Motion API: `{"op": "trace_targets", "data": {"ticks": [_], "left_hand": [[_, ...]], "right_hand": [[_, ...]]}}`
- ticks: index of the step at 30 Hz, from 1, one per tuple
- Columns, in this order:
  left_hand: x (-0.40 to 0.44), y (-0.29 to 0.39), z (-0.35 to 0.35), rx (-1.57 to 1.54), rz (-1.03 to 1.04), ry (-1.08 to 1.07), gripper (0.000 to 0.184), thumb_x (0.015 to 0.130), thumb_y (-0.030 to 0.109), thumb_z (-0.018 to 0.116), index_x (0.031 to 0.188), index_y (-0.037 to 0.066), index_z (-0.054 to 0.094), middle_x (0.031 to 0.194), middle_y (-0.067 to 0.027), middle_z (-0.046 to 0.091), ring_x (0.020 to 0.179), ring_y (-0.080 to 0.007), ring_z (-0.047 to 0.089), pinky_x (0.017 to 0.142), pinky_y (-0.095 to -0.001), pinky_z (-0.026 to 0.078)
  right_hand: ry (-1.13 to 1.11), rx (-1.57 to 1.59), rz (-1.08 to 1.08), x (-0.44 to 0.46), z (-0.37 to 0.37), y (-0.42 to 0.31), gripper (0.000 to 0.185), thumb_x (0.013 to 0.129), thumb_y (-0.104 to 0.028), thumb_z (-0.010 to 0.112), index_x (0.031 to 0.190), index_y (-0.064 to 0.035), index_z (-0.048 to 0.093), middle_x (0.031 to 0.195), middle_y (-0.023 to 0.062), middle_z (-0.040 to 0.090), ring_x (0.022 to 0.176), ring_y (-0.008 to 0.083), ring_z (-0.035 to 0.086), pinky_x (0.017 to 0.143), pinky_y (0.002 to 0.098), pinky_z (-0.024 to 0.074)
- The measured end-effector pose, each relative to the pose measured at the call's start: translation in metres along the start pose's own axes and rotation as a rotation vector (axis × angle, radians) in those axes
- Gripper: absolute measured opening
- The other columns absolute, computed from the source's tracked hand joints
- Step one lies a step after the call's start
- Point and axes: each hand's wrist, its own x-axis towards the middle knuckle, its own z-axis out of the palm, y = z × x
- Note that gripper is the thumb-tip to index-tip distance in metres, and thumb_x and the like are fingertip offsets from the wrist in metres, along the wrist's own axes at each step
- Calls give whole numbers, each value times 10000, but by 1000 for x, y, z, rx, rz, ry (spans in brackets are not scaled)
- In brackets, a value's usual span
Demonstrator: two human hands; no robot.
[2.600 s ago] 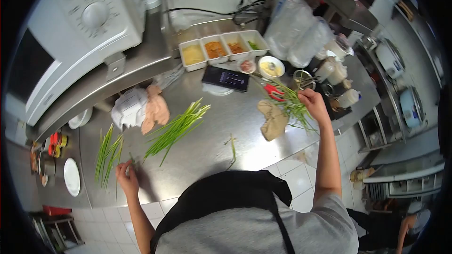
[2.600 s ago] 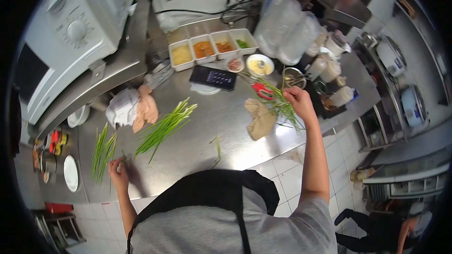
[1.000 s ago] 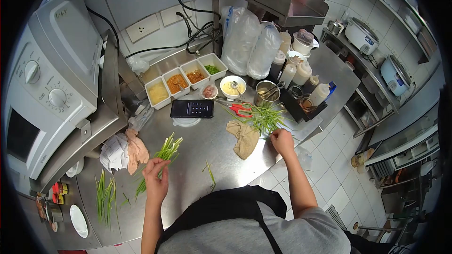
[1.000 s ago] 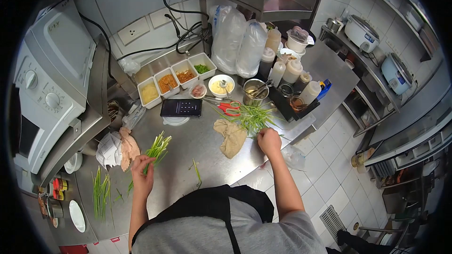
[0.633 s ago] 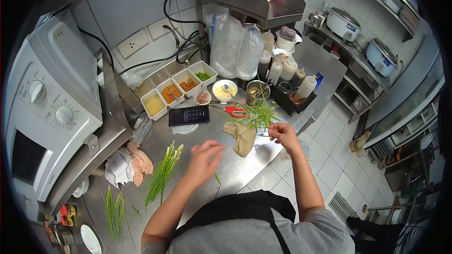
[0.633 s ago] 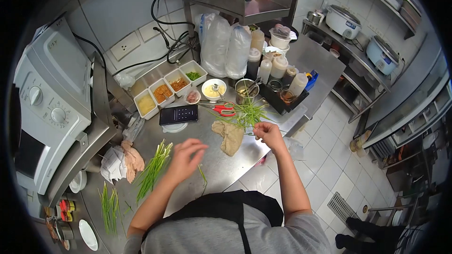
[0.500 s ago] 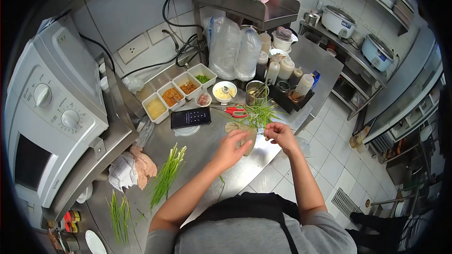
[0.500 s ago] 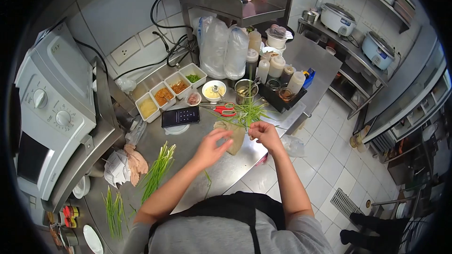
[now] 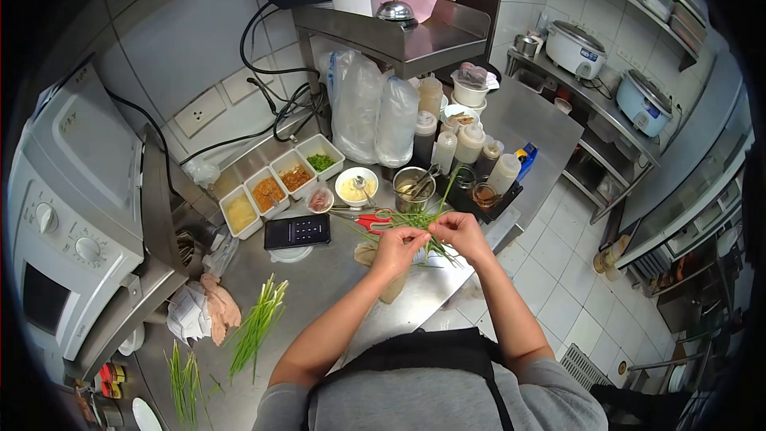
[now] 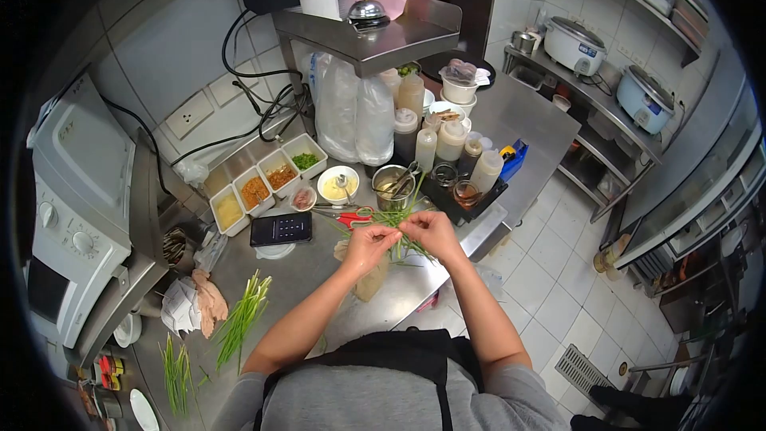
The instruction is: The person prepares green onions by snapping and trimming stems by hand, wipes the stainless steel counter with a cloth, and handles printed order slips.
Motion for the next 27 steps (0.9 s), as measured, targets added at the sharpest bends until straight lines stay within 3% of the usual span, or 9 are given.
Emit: {"op": "trace_targets", "data": {"ticks": [4, 10, 13, 16, 19, 22, 25, 27], "left_hand": [[22, -13, 12, -209, -26, 184, 206, 854, 155, 646, 926, -37, 661, 811, -44, 664, 704, -71, 580, 642, -218, 466], [37, -34, 9, -231, -172, 263, 200, 846, 167, 654, 899, -26, 661, 767, -17, 661, 686, -71, 588, 645, -190, 454], [35, -34, -4, 234, -261, 138, 299, 817, 163, 663, 1043, -28, 618, 883, -88, 660, 794, -166, 616, 753, -284, 457], [28, -17, -2, 910, -120, 250, 409, 790, 185, 667, 1148, 13, 570, 1060, -129, 608, 995, -250, 565, 919, -385, 355], [30, 11, 1, 872, -30, 293, 461, 816, 204, 627, 1232, 45, 508, 1199, -134, 526, 1137, -269, 464, 996, -428, 235], [34, 36, 9, 705, 262, 353, 287, 855, 215, 595, 1110, 83, 605, 1118, -96, 599, 1061, -222, 526, 924, -430, 296], [30, 59, 4, 654, 67, 127, 198, 865, 220, 589, 985, 84, 669, 880, -62, 666, 871, -208, 593, 865, -397, 350], [28, 51, 3, 488, 72, 192, 169, 855, 212, 604, 923, 81, 685, 760, -44, 651, 733, -200, 586, 772, -353, 380]], "right_hand": [[84, 177, 71, 18, -13, -5, 154, 798, -166, 705, 810, -15, 676, 666, -3, 621, 560, 47, 528, 504, 189, 393], [194, 362, -20, 43, -43, -15, 158, 816, -179, 693, 848, -24, 679, 736, 13, 648, 583, 64, 561, 543, 190, 445], [176, 421, 0, 50, -56, -23, 159, 827, -179, 680, 879, -29, 682, 760, 19, 652, 596, 66, 563, 547, 190, 448], [128, 454, 14, 55, -55, -24, 160, 835, -175, 671, 902, -30, 682, 770, 18, 653, 607, 67, 564, 560, 190, 452], [68, 409, -11, 56, -45, -26, 156, 838, -163, 665, 905, -23, 681, 769, 17, 649, 611, 67, 561, 576, 192, 453], [-21, 355, -66, 57, -31, -20, 148, 838, -146, 661, 904, -15, 679, 768, 16, 645, 616, 67, 560, 590, 203, 463], [-64, 357, -107, 53, -15, -20, 126, 830, -122, 665, 894, -14, 681, 762, 21, 649, 615, 67, 558, 585, 206, 460], [-48, 371, -132, 52, -13, -23, 123, 826, -114, 667, 894, -13, 681, 765, 23, 650, 612, 67, 556, 581, 205, 458]]}}
